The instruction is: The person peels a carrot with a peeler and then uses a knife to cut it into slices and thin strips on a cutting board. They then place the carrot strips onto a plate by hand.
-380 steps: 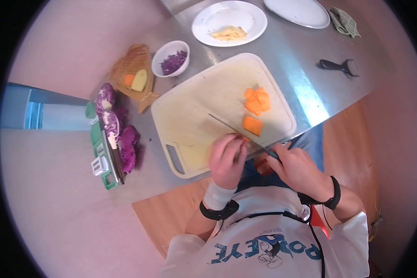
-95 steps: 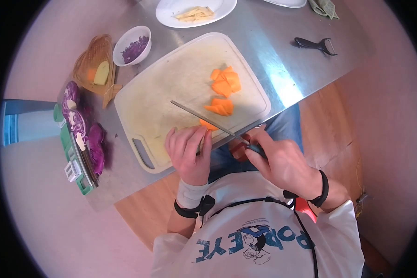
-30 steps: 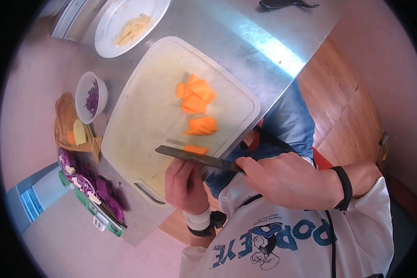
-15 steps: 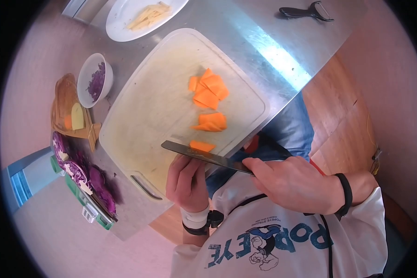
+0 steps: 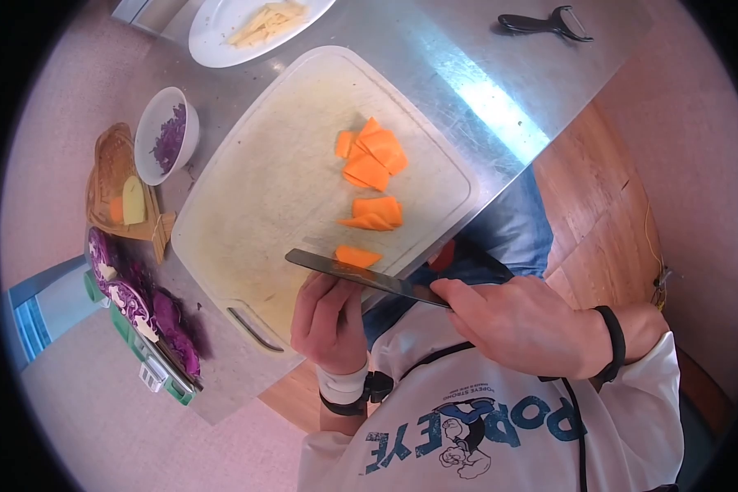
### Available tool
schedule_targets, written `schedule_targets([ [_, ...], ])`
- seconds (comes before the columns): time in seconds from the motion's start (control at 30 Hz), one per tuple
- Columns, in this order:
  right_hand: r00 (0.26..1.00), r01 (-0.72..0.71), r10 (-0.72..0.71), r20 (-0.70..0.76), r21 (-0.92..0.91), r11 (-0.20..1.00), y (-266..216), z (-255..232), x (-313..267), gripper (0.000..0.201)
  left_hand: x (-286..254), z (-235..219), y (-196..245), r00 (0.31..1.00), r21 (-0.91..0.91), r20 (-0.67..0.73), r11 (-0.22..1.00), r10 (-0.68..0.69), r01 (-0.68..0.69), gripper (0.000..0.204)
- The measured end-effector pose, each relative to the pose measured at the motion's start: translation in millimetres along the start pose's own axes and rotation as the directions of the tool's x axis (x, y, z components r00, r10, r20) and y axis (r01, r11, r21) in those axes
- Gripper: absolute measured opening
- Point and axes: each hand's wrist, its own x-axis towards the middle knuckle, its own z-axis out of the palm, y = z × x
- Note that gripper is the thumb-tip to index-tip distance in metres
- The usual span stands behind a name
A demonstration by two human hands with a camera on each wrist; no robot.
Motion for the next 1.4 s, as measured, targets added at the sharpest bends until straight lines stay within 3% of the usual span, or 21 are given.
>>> schedule_targets([
  [0.13,0.999,0.045,-0.045,-0.018,-0.033,0.998,1,3,2,0.034,-1,0,-1,0.999,0.004,0.011,0.999,-0.033,0.033,0.023],
  [0.2,0.995,-0.053,0.06,0.084,-0.084,0.995,-2,2,1,0.05,-1,0,-2,1.0,0.009,0.008,1.0,-0.015,0.015,0.022],
  [0.5,1.0,-0.022,0.024,0.009,-0.125,0.992,-5,10,3,0.056,-4,-1,-3,0.999,0.008,0.007,0.999,-0.04,0.04,0.022],
  [0.83,1.0,0.002,-0.002,-0.002,-0.047,0.999,-1,11,13,0.049,-1,0,0,0.999,0.016,0.018,0.999,-0.04,0.039,0.022],
  [1.03,0.993,-0.081,0.085,0.078,-0.044,0.996,-1,9,17,0.048,1,2,0,1.0,0.009,0.006,1.0,-0.021,0.021,0.022],
  [1.1,0.998,-0.03,0.032,0.053,-0.032,0.999,-2,9,23,0.046,1,2,0,0.999,-0.002,0.005,0.999,-0.038,0.038,0.022],
  [1.23,0.992,-0.087,0.098,0.074,-0.135,0.987,-5,10,21,0.041,1,2,0,0.998,0.005,0.008,0.998,-0.056,0.056,0.022],
  [1.3,1.0,0.009,-0.011,-0.021,-0.135,0.991,-4,11,28,0.033,1,2,1,0.999,0.007,-0.003,0.999,-0.034,0.034,0.022],
  [1.4,0.995,0.012,-0.032,-0.09,-0.219,0.976,-4,18,26,0.032,1,2,0,0.999,-0.004,0.002,0.999,-0.038,0.038,0.023],
])
